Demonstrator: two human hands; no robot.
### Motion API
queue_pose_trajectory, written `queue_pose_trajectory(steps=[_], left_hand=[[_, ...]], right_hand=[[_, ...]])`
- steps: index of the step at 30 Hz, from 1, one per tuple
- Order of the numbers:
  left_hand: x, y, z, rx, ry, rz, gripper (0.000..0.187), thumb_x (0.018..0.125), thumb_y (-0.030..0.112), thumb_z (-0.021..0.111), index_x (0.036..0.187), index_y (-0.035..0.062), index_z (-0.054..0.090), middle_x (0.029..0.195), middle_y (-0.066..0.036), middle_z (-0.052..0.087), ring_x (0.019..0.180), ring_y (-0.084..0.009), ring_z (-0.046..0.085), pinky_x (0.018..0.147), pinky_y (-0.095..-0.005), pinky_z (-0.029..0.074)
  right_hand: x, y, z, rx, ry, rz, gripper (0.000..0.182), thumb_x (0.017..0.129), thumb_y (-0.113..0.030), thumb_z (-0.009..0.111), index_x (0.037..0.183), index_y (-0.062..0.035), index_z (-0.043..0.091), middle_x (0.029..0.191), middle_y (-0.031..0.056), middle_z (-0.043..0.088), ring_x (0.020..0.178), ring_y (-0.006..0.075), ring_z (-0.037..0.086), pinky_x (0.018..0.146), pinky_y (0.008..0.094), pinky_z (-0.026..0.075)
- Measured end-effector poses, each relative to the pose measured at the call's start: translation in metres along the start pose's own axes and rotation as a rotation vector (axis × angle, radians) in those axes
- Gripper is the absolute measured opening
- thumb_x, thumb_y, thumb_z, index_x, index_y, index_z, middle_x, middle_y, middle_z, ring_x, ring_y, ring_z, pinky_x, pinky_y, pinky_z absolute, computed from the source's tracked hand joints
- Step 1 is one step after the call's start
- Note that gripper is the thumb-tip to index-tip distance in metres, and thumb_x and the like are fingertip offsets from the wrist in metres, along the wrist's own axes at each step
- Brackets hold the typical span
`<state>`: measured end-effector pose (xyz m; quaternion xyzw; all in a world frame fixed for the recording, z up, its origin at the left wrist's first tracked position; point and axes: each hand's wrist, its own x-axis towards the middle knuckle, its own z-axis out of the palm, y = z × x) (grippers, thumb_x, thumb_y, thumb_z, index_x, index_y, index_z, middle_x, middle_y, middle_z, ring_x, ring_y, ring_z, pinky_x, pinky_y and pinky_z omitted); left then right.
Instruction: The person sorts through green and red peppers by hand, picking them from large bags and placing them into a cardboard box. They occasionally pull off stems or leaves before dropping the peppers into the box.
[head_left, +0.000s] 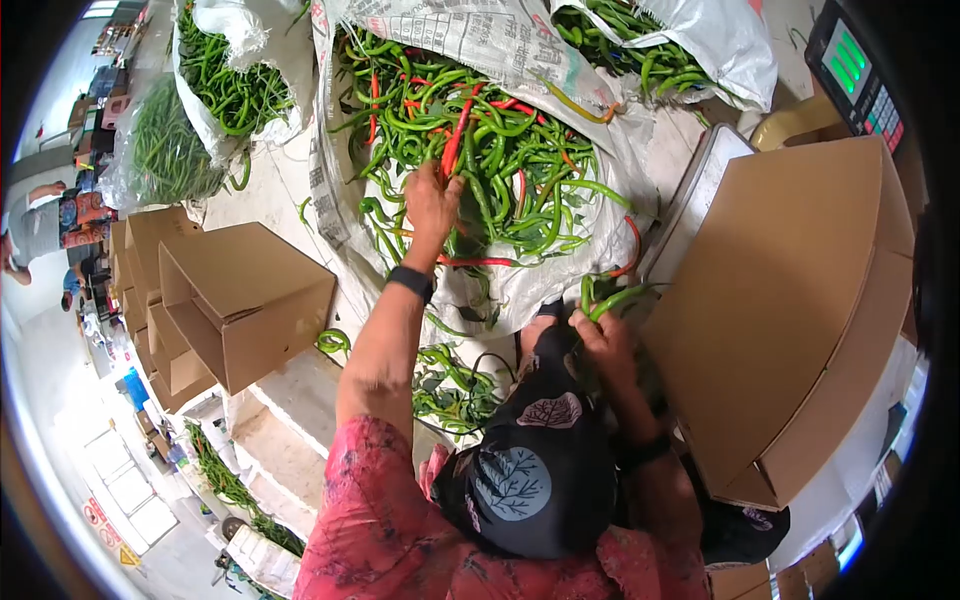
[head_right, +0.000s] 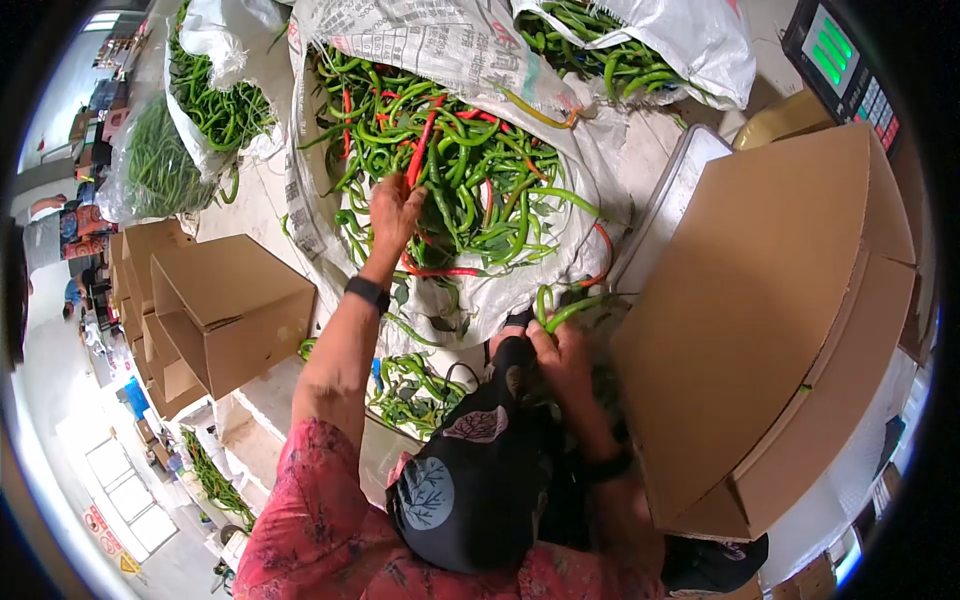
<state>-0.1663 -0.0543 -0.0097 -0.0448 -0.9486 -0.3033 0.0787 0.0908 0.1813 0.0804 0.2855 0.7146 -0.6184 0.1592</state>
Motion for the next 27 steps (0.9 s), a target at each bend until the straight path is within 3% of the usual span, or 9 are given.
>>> queue_pose_trajectory(steps=[1,5,8,10,12,14,17,24,27], left_hand=[[0.005,-0.001,0.005,-0.122,-0.221,-0.239,0.032,0.087,0.016,0.066,0.112,-0.0004,0.057,0.072,-0.003,0.057,0.062,-0.0151,0.055,0.059,-0.0295,0.047],[-0.015,0.03,-0.025,-0.729,-0.338,-0.578,0.013,0.086,0.015,0.067,0.094,0.0061,0.06,0.069,0.006,0.05,0.059,-0.0084,0.045,0.056,-0.0263,0.038],[-0.052,0.024,-0.045,-0.845,-0.342,-0.474,0.01,0.09,0.017,0.065,0.091,0.0078,0.06,0.075,0.006,0.051,0.065,-0.0078,0.047,0.058,-0.0243,0.037],[-0.071,0.027,-0.067,-0.927,-0.47,-0.732,0.014,0.092,0.02,0.064,0.097,0.0065,0.062,0.08,0.006,0.051,0.073,-0.0069,0.047,0.064,-0.0241,0.038],[-0.093,0.037,-0.081,-0.794,-0.446,-0.55,0.026,0.093,0.026,0.063,0.109,0.0047,0.064,0.084,0.007,0.054,0.076,-0.0055,0.046,0.07,-0.0221,0.036],[-0.107,0.037,-0.098,-0.666,-0.512,-0.627,0.028,0.094,0.026,0.061,0.111,0.004,0.065,0.091,0.005,0.059,0.08,-0.0053,0.048,0.074,-0.0213,0.038],[-0.121,0.058,-0.111,-0.936,-0.464,-0.777,0.026,0.095,0.023,0.057,0.111,0.0039,0.065,0.092,0.001,0.063,0.085,-0.0062,0.052,0.077,-0.0211,0.04],[-0.134,0.081,-0.13,-0.941,-0.455,-0.661,0.024,0.097,0.014,0.054,0.116,0.0009,0.057,0.1,-0.008,0.063,0.094,-0.0162,0.059,0.089,-0.0289,0.046],[-0.136,0.087,-0.125,-1.057,-0.413,-0.599,0.017,0.095,0.01,0.056,0.11,0.0015,0.059,0.093,-0.005,0.063,0.087,-0.0118,0.058,0.08,-0.0255,0.046]], right_hand=[[-0.002,-0.002,0.001,0.002,0.028,-0.06,0.029,0.089,-0.023,0.063,0.1,0.0038,0.064,0.098,0.0211,0.067,0.092,0.0311,0.065,0.081,0.0368,0.048],[0.0,-0.01,-0.009,-0.27,0.21,-0.449,0.026,0.087,-0.017,0.064,0.104,0.0024,0.064,0.106,0.0203,0.065,0.096,0.0321,0.064,0.085,0.0385,0.048],[0.005,-0.028,-0.019,-0.133,0.09,-0.298,0.026,0.086,-0.014,0.063,0.108,-0.0001,0.065,0.112,0.0197,0.064,0.102,0.0312,0.063,0.089,0.0391,0.048],[0.004,-0.039,-0.03,0.111,-0.134,0.009,0.028,0.087,-0.014,0.061,0.112,-0.0023,0.064,0.112,0.0197,0.064,0.104,0.0291,0.063,0.09,0.038,0.048],[0.002,-0.057,-0.034,0.175,-0.33,-0.078,0.031,0.092,-0.014,0.056,0.119,-0.0004,0.061,0.118,0.0175,0.064,0.109,0.0261,0.061,0.094,0.0377,0.047],[0.01,-0.048,-0.019,0.991,-0.379,0.253,0.032,0.095,-0.018,0.053,0.118,0.0034,0.061,0.121,0.0153,0.063,0.112,0.0262,0.058,0.098,0.0391,0.044],[0.009,-0.062,-0.017,1.127,-0.447,0.144,0.035,0.097,-0.021,0.051,0.117,0.0059,0.061,0.121,0.0152,0.062,0.114,0.0262,0.057,0.101,0.04,0.041],[-0.023,-0.124,-0.029,0.708,-0.304,-0.032,0.028,0.095,-0.019,0.054,0.111,0.0023,0.064,0.109,0.0111,0.066,0.107,0.0187,0.06,0.092,0.0342,0.047],[-0.034,-0.134,-0.025,0.229,-0.143,-0.331,0.017,0.091,-0.012,0.063,0.101,0.0012,0.067,0.092,0.0063,0.069,0.083,0.013,0.065,0.078,0.0287,0.05]])
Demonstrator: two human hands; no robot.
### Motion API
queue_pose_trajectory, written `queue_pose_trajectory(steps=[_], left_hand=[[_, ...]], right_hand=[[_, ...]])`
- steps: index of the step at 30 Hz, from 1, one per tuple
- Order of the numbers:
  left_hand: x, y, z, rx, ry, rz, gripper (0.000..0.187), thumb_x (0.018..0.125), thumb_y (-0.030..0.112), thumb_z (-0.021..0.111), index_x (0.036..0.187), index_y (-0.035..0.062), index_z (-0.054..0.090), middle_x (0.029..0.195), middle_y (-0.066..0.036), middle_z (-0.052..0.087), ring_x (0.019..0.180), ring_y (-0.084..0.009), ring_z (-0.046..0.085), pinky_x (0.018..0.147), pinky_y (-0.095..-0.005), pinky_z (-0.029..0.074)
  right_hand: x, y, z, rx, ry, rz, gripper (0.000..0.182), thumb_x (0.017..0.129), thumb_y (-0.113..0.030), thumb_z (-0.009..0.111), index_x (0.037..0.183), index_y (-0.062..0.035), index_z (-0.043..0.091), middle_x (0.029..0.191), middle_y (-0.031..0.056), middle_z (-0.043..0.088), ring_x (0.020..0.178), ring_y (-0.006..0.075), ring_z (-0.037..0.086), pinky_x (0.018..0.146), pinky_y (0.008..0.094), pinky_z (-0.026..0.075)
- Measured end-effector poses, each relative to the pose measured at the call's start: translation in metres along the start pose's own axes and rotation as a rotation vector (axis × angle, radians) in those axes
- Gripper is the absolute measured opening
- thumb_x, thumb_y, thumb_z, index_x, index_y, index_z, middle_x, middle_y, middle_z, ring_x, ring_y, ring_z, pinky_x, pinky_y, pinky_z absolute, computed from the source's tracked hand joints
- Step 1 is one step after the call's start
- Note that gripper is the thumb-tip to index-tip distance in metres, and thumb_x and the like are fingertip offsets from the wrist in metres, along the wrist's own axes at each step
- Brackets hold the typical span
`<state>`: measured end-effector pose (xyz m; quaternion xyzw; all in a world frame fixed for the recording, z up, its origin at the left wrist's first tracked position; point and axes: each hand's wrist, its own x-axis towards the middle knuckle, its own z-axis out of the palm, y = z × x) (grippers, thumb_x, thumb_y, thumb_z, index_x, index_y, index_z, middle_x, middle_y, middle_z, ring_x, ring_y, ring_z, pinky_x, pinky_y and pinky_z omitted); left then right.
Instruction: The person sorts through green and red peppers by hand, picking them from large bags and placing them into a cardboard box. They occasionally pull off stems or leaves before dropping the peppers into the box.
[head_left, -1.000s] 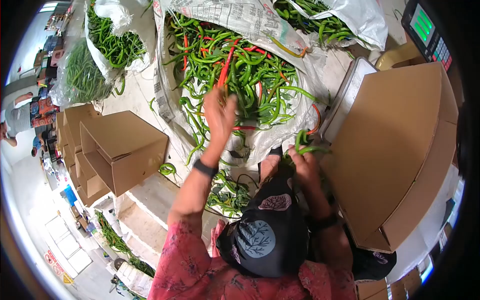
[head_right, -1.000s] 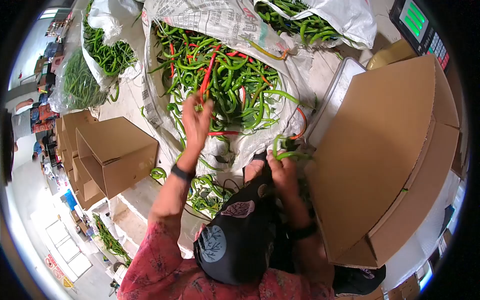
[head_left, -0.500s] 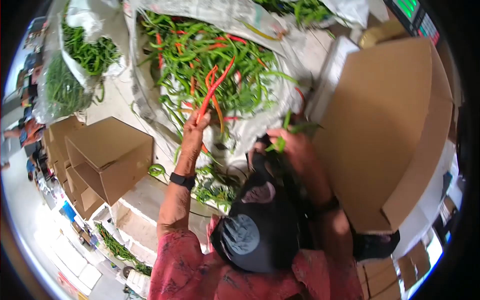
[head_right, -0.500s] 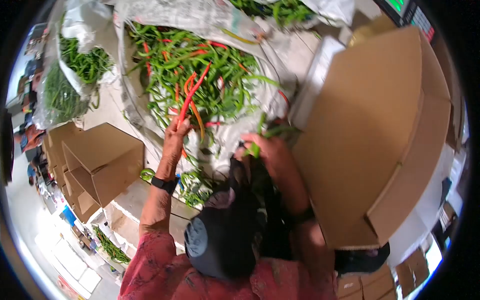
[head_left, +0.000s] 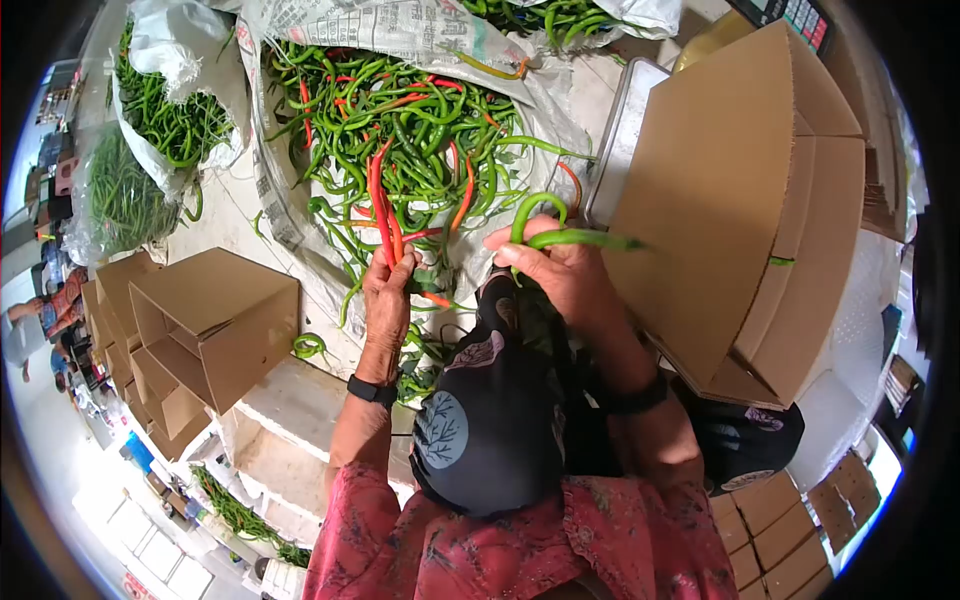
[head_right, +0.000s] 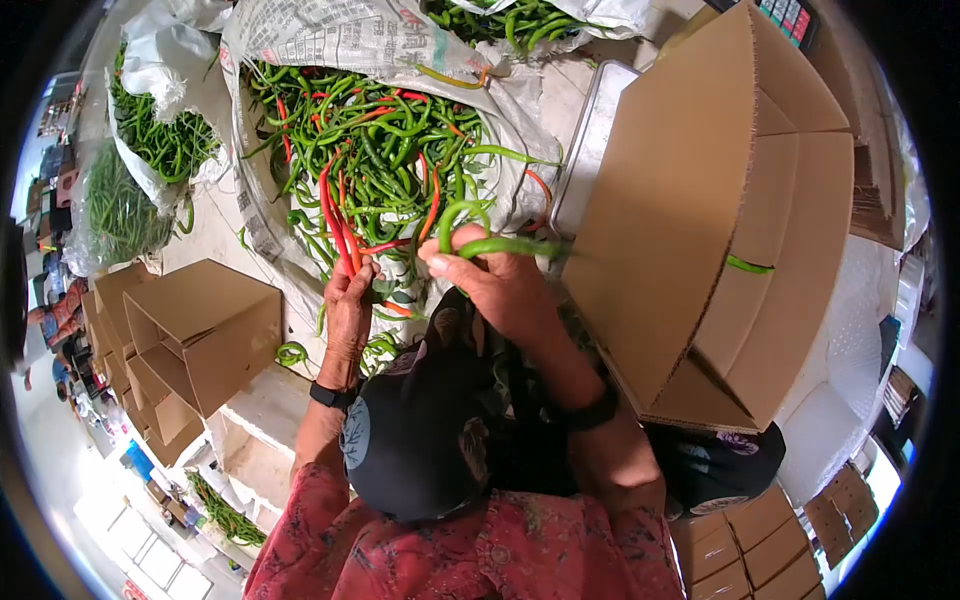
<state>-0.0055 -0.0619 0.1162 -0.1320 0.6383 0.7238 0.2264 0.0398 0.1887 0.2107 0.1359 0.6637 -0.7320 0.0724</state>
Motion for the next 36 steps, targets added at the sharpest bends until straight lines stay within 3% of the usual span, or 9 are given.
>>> queue_pose_trajectory(steps=[7,11,15,17,24,28,30,34,36], left_hand=[[-0.012,0.009,0.022,-0.115,-0.075,-0.043,0.019,0.096,0.018,0.059,0.106,0.0024,0.061,0.089,-0.002,0.063,0.081,-0.0094,0.056,0.078,-0.026,0.045],[-0.006,0.004,0.008,0.277,-0.04,-0.07,0.02,0.095,0.017,0.059,0.107,0.002,0.066,0.095,-0.001,0.066,0.088,-0.0101,0.058,0.085,-0.0274,0.045],[0.01,-0.045,-0.033,0.08,-0.104,-0.168,0.026,0.092,0.014,0.062,0.114,0.0011,0.066,0.099,-0.001,0.067,0.095,-0.0096,0.057,0.091,-0.0259,0.041],[0.011,-0.047,-0.03,0.053,-0.077,-0.162,0.027,0.09,0.015,0.065,0.114,0.0009,0.066,0.099,0.0,0.066,0.095,-0.0094,0.056,0.09,-0.0255,0.041],[0.02,-0.039,-0.032,0.307,0.001,-0.075,0.032,0.093,0.025,0.061,0.113,-0.0002,0.064,0.082,0.005,0.058,0.075,-0.0063,0.049,0.07,-0.0216,0.04],[0.018,-0.042,-0.011,0.431,-0.098,-0.014,0.025,0.094,0.023,0.059,0.104,0.0005,0.062,0.074,0.003,0.055,0.068,-0.0071,0.049,0.064,-0.0228,0.042],[0.035,-0.075,-0.003,0.537,-0.096,0.179,0.023,0.094,0.022,0.059,0.104,0.0016,0.061,0.074,0.0,0.056,0.069,-0.0091,0.051,0.065,-0.0259,0.044],[0.075,-0.118,0.015,0.975,0.061,0.636,0.022,0.088,0.019,0.064,0.104,0.0045,0.063,0.083,-0.016,0.061,0.073,-0.0317,0.061,0.068,-0.0403,0.049],[0.084,-0.126,0.025,1.203,0.164,0.399,0.021,0.084,0.019,0.066,0.099,0.0044,0.064,0.088,-0.02,0.058,0.081,-0.0398,0.06,0.07,-0.0475,0.048]], right_hand=[[-0.016,-0.024,0.007,0.066,0.037,0.085,0.014,0.09,-0.014,0.065,0.095,-0.0012,0.068,0.072,0.0048,0.064,0.074,0.0115,0.064,0.069,0.0276,0.05],[-0.054,-0.076,-0.004,-0.114,0.07,0.14,0.015,0.089,-0.015,0.066,0.092,0.0,0.065,0.075,0.0067,0.063,0.067,0.0134,0.061,0.064,0.0296,0.048],[-0.128,-0.126,-0.025,-0.216,0.114,0.088,0.023,0.083,-0.013,0.072,0.099,0.0005,0.063,0.081,0.0102,0.064,0.067,0.021,0.061,0.064,0.0326,0.048],[-0.142,-0.121,-0.034,-0.692,-0.164,-0.066,0.027,0.081,-0.012,0.072,0.103,0.0008,0.063,0.085,0.0139,0.065,0.074,0.0271,0.064,0.066,0.0337,0.049],[-0.171,-0.144,-0.032,-0.468,-0.114,0.137,0.023,0.079,-0.009,0.071,0.099,0.0012,0.063,0.082,0.014,0.064,0.067,0.0248,0.062,0.061,0.0324,0.048],[-0.18,-0.153,-0.067,-0.319,0.537,0.214,0.02,0.078,-0.015,0.073,0.088,-0.0039,0.06,0.071,0.0009,0.059,0.057,0.0101,0.051,0.054,0.0232,0.04],[-0.148,-0.173,-0.074,-0.752,0.783,0.379,0.019,0.085,-0.021,0.066,0.091,-0.0039,0.06,0.071,0.0025,0.058,0.059,0.0109,0.05,0.057,0.0231,0.039],[-0.13,-0.17,-0.121,-0.96,0.648,0.333,0.025,0.089,-0.026,0.059,0.1,-0.004,0.063,0.081,0.0066,0.064,0.073,0.0163,0.059,0.068,0.0261,0.045],[-0.127,-0.148,-0.132,-1.69,0.741,-0.263,0.033,0.082,-0.016,0.065,0.113,-0.0043,0.063,0.101,0.0115,0.067,0.094,0.023,0.063,0.085,0.0334,0.048]])
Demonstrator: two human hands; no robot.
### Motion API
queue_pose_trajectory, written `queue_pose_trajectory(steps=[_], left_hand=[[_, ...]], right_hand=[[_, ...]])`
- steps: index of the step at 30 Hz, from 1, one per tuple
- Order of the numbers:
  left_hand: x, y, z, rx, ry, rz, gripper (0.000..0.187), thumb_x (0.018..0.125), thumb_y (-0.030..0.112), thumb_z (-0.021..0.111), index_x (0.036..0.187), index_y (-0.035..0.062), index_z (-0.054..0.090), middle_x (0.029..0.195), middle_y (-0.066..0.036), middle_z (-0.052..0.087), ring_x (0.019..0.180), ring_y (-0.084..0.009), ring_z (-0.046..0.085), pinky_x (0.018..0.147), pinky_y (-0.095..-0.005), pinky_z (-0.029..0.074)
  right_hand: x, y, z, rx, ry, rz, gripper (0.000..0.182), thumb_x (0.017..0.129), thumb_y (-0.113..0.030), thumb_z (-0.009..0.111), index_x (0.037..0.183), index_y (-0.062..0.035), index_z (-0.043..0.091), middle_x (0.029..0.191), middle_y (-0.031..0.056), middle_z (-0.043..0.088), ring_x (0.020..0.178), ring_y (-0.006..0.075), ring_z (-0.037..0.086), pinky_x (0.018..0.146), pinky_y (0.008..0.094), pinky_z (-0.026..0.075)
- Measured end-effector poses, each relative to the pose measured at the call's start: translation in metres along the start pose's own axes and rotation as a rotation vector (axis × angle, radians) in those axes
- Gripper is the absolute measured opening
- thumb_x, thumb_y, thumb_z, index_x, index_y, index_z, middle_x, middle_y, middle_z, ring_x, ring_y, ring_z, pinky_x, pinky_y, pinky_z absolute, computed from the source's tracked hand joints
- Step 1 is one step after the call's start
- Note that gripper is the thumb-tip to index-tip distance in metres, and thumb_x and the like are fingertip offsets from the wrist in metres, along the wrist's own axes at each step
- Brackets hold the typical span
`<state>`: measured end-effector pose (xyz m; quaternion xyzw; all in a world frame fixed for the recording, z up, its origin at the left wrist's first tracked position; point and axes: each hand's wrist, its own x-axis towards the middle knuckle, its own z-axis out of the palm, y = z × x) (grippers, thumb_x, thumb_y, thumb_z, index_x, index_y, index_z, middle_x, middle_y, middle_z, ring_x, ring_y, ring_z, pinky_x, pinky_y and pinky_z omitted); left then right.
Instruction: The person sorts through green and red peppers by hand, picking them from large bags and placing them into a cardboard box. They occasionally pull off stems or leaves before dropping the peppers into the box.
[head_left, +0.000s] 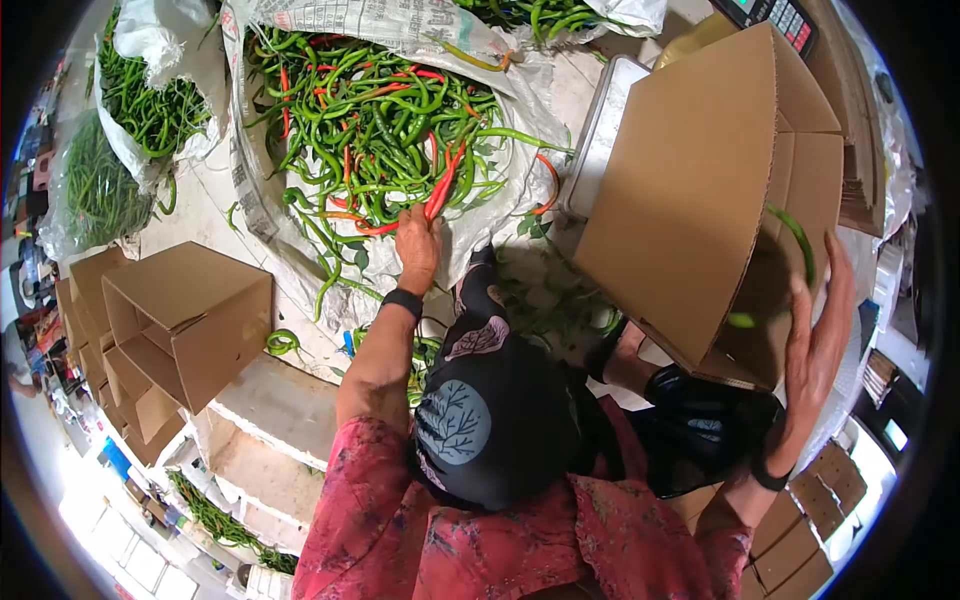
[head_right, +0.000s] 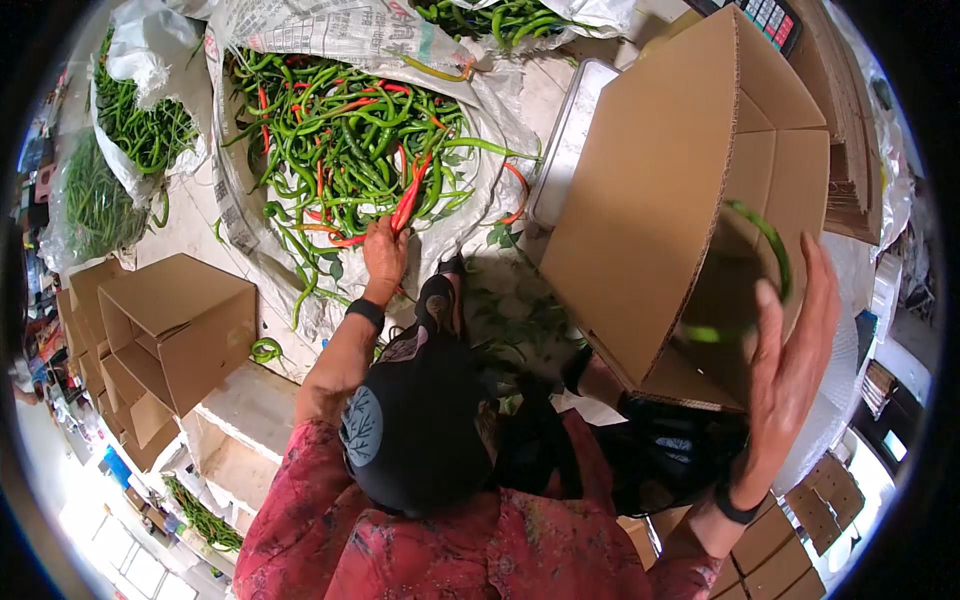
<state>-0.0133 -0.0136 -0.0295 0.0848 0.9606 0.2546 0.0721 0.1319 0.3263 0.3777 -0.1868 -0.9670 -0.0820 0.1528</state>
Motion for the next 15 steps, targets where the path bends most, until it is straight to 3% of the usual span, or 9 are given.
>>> queue_pose_trajectory(steps=[1,3,5,7,9,11,13,15], left_hand=[[0.003,0.005,0.002,0.003,-0.001,-0.002,0.021,0.084,0.019,0.066,0.099,0.0044,0.064,0.088,-0.02,0.058,0.081,-0.0398,0.06,0.07,-0.0475,0.048],[0.006,0.012,-0.002,0.017,-0.016,-0.08,0.023,0.082,0.02,0.068,0.099,0.0054,0.063,0.089,-0.018,0.057,0.085,-0.0383,0.061,0.07,-0.0485,0.049],[0.004,0.006,-0.004,0.011,0.016,-0.026,0.027,0.08,0.02,0.07,0.103,0.0072,0.063,0.092,-0.018,0.057,0.086,-0.0373,0.061,0.07,-0.0473,0.049],[0.0,0.006,-0.008,0.025,0.032,0.131,0.029,0.08,0.02,0.071,0.105,0.0078,0.063,0.092,-0.017,0.057,0.085,-0.0367,0.061,0.069,-0.0462,0.05],[0.005,0.01,-0.014,0.035,0.012,0.178,0.027,0.079,0.018,0.071,0.103,0.0075,0.063,0.092,-0.017,0.057,0.084,-0.0358,0.06,0.069,-0.0458,0.05],[0.014,0.009,-0.011,0.144,-0.099,0.145,0.026,0.075,0.014,0.071,0.1,0.0093,0.061,0.093,-0.016,0.056,0.087,-0.036,0.059,0.069,-0.0473,0.05],[0.017,0.014,-0.014,0.129,-0.069,0.147,0.022,0.077,0.014,0.069,0.095,0.0068,0.059,0.094,-0.016,0.057,0.087,-0.0367,0.058,0.069,-0.0478,0.049],[0.017,0.01,-0.018,0.035,0.171,0.274,0.017,0.08,0.012,0.065,0.093,0.0044,0.057,0.091,-0.018,0.058,0.087,-0.0383,0.058,0.068,-0.0486,0.048]], right_hand=[[-0.003,-0.01,-0.003,0.003,-0.003,-0.001,0.033,0.082,-0.016,0.065,0.113,-0.0043,0.063,0.101,0.0115,0.067,0.094,0.023,0.063,0.085,0.0334,0.048],[-0.018,-0.053,-0.023,0.147,0.024,0.111,0.046,0.076,-0.005,0.07,0.121,-0.0039,0.06,0.116,0.0149,0.064,0.108,0.0304,0.062,0.096,0.0401,0.045],[-0.028,-0.076,-0.045,0.795,-0.617,-0.044,0.053,0.071,0.004,0.07,0.122,-0.0032,0.058,0.116,0.0162,0.063,0.107,0.0343,0.061,0.094,0.0419,0.047],[-0.052,-0.11,-0.005,1.269,-0.677,-0.057,0.043,0.076,0.004,0.066,0.118,-0.0041,0.061,0.108,0.0149,0.065,0.099,0.037,0.062,0.086,0.0394,0.051],[-0.072,-0.127,0.052,1.249,-0.759,0.087,0.027,0.085,-0.003,0.063,0.112,-0.0032,0.063,0.099,0.0126,0.067,0.091,0.0279,0.065,0.078,0.0342,0.052],[-0.074,-0.137,0.099,1.422,-1.061,0.528,0.019,0.093,-0.011,0.057,0.108,-0.0013,0.063,0.095,0.0098,0.067,0.085,0.0172,0.064,0.075,0.0289,0.05],[-0.097,-0.144,0.15,1.586,-0.977,0.667,0.023,0.096,-0.017,0.055,0.109,0.0004,0.063,0.095,0.0064,0.068,0.085,0.011,0.062,0.075,0.0258,0.049],[-0.099,-0.149,0.17,1.622,-1.0,0.727,0.024,0.096,-0.019,0.055,0.111,-0.001,0.063,0.097,0.0048,0.067,0.085,0.009,0.06,0.075,0.0254,0.049]])
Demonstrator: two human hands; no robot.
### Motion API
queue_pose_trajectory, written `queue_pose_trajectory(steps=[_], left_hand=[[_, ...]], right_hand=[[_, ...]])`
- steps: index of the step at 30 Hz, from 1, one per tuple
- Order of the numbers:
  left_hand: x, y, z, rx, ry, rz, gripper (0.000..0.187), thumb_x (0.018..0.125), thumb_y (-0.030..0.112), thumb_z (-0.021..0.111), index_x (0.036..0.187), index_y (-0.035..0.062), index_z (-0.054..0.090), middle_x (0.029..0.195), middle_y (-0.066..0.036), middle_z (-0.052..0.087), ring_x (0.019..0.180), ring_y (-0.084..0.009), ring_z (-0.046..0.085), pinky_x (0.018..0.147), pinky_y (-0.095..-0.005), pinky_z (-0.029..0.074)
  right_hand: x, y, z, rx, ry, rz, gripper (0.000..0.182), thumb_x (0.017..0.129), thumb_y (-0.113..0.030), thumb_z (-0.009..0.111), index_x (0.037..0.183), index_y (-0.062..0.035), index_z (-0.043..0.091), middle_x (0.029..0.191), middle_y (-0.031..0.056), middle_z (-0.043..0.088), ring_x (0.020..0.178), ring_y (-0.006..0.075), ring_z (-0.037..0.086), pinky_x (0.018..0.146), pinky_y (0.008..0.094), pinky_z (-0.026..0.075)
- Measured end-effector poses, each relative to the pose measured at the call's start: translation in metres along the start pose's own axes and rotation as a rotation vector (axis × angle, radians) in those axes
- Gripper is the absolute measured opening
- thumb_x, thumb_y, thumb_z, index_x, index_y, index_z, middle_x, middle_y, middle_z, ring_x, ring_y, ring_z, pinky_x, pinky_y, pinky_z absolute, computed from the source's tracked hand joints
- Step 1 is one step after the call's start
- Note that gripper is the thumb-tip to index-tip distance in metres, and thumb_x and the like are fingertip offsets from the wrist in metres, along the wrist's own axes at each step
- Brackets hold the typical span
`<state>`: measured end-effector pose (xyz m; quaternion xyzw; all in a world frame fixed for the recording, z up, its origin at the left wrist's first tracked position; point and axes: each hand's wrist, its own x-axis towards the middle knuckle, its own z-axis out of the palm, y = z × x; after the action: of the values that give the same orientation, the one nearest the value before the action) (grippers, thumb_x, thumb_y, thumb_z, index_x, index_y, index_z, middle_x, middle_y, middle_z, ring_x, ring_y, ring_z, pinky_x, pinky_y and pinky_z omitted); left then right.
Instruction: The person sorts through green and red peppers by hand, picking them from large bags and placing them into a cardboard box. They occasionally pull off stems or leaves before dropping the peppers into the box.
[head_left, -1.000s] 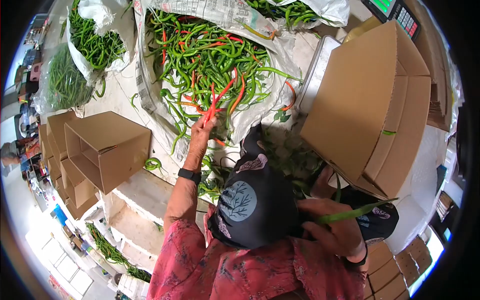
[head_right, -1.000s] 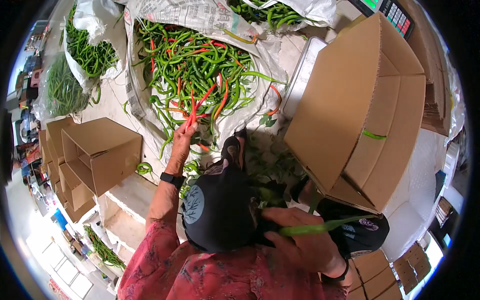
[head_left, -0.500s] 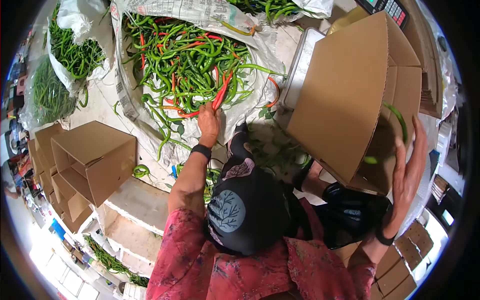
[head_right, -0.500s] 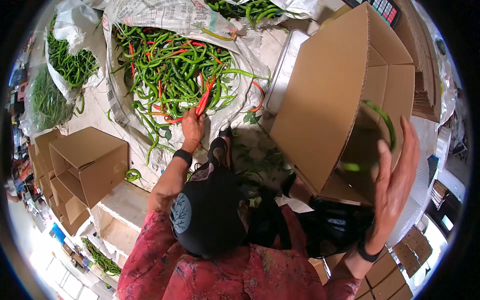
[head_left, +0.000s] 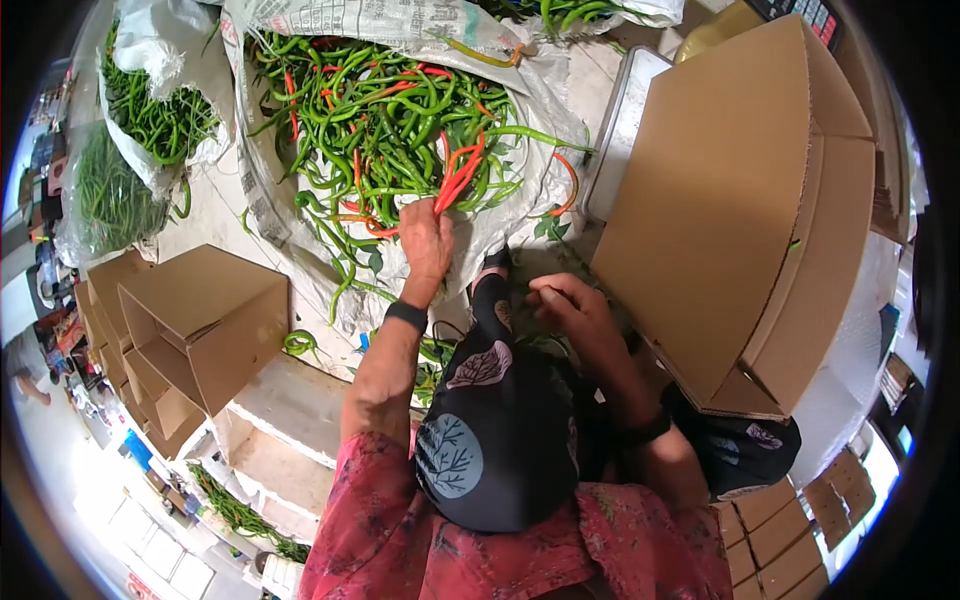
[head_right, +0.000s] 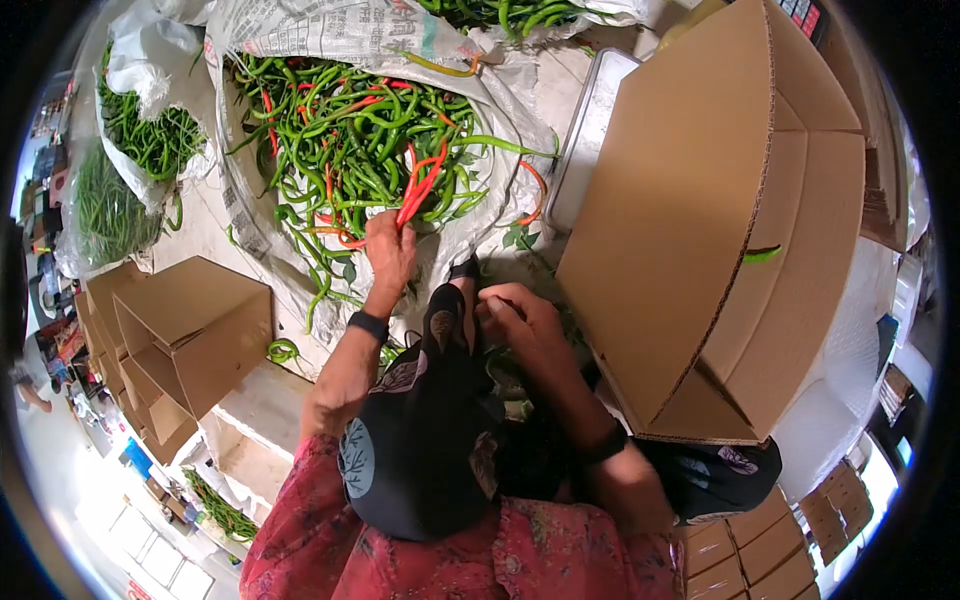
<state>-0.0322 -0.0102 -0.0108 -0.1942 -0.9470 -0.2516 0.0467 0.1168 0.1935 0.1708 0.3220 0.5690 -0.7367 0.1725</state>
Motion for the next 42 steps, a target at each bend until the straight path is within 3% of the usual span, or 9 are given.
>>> queue_pose_trajectory(steps=[4,9,12,15,17,20,32,36,42], left_hand=[[0.003,0.049,-0.064,-0.242,-0.334,-0.168,0.017,0.088,0.013,0.059,0.101,0.0022,0.054,0.085,-0.018,0.06,0.078,-0.039,0.06,0.063,-0.0472,0.048],[-0.011,0.09,-0.083,-0.289,-0.417,0.22,0.033,0.097,0.018,0.055,0.124,0.0009,0.051,0.088,-0.019,0.064,0.077,-0.0328,0.065,0.069,-0.0384,0.051],[-0.005,0.065,-0.077,-0.891,-0.878,-0.318,0.027,0.095,0.014,0.057,0.117,-0.002,0.062,0.103,-0.009,0.07,0.093,-0.012,0.063,0.079,-0.0306,0.051],[0.006,0.07,-0.03,-0.767,-0.622,-0.343,0.021,0.092,0.013,0.06,0.107,-0.0006,0.067,0.098,-0.012,0.071,0.091,-0.0187,0.066,0.079,-0.032,0.052],[0.005,0.077,0.027,-0.593,-0.337,0.187,0.024,0.085,0.011,0.063,0.108,0.003,0.066,0.096,-0.014,0.069,0.087,-0.0284,0.067,0.076,-0.0351,0.053],[0.005,0.102,0.075,-0.209,-0.512,0.341,0.02,0.078,0.007,0.062,0.098,0.0062,0.063,0.088,-0.013,0.058,0.084,-0.0364,0.06,0.069,-0.0445,0.051],[-0.003,0.089,-0.045,-0.949,-0.713,-0.157,0.02,0.079,0.005,0.072,0.099,0.0049,0.067,0.088,-0.008,0.063,0.082,-0.0215,0.063,0.074,-0.0278,0.047],[-0.021,0.062,-0.07,-0.788,-0.557,0.095,0.022,0.079,0.004,0.071,0.101,0.0039,0.068,0.095,-0.01,0.064,0.093,-0.0273,0.061,0.082,-0.0336,0.049],[-0.021,-0.052,-0.063,0.259,-0.125,0.002,0.043,0.067,0.0,0.067,0.109,0.0048,0.062,0.105,-0.016,0.056,0.092,-0.035,0.052,0.08,-0.0434,0.045]], right_hand=[[0.03,0.002,0.012,-0.051,-0.026,-0.052,0.026,0.096,-0.022,0.058,0.109,0.0002,0.063,0.097,0.0048,0.067,0.084,0.0111,0.062,0.077,0.0242,0.048],[0.075,0.042,0.034,0.39,0.035,-0.074,0.028,0.096,-0.027,0.059,0.103,-0.0002,0.064,0.091,0.0051,0.067,0.081,0.0114,0.062,0.076,0.0271,0.048],[0.08,0.045,0.024,0.445,0.297,-0.062,0.027,0.096,-0.028,0.059,0.096,-0.0015,0.064,0.082,0.0039,0.065,0.077,0.0123,0.061,0.074,0.0295,0.049],[0.063,0.048,0.011,0.481,0.544,-0.103,0.018,0.092,-0.022,0.064,0.094,-0.0049,0.059,0.081,0.0026,0.061,0.071,0.0118,0.06,0.068,0.0254,0.048],[0.049,0.041,0.014,0.484,0.465,0.023,0.018,0.092,-0.021,0.064,0.098,-0.0048,0.057,0.081,0.0024,0.06,0.072,0.0125,0.059,0.068,0.0266,0.048],[0.046,0.048,0.017,0.61,0.349,0.125,0.02,0.09,-0.018,0.066,0.101,-0.0055,0.056,0.08,0.0012,0.056,0.069,0.0116,0.056,0.065,0.0268,0.047],[0.074,0.043,-0.008,0.556,0.327,0.159,0.019,0.085,-0.017,0.073,0.098,-0.0077,0.063,0.079,-0.001,0.059,0.067,0.0074,0.052,0.056,0.0223,0.042],[0.068,0.022,-0.005,0.563,0.178,0.219,0.023,0.085,-0.019,0.072,0.103,-0.0051,0.065,0.08,-0.0006,0.061,0.072,0.0077,0.053,0.058,0.0229,0.041],[0.056,-0.006,0.009,0.319,0.015,0.181,0.024,0.089,-0.015,0.066,0.11,-0.0016,0.064,0.104,0.009,0.069,0.084,0.0124,0.063,0.072,0.0232,0.048]])
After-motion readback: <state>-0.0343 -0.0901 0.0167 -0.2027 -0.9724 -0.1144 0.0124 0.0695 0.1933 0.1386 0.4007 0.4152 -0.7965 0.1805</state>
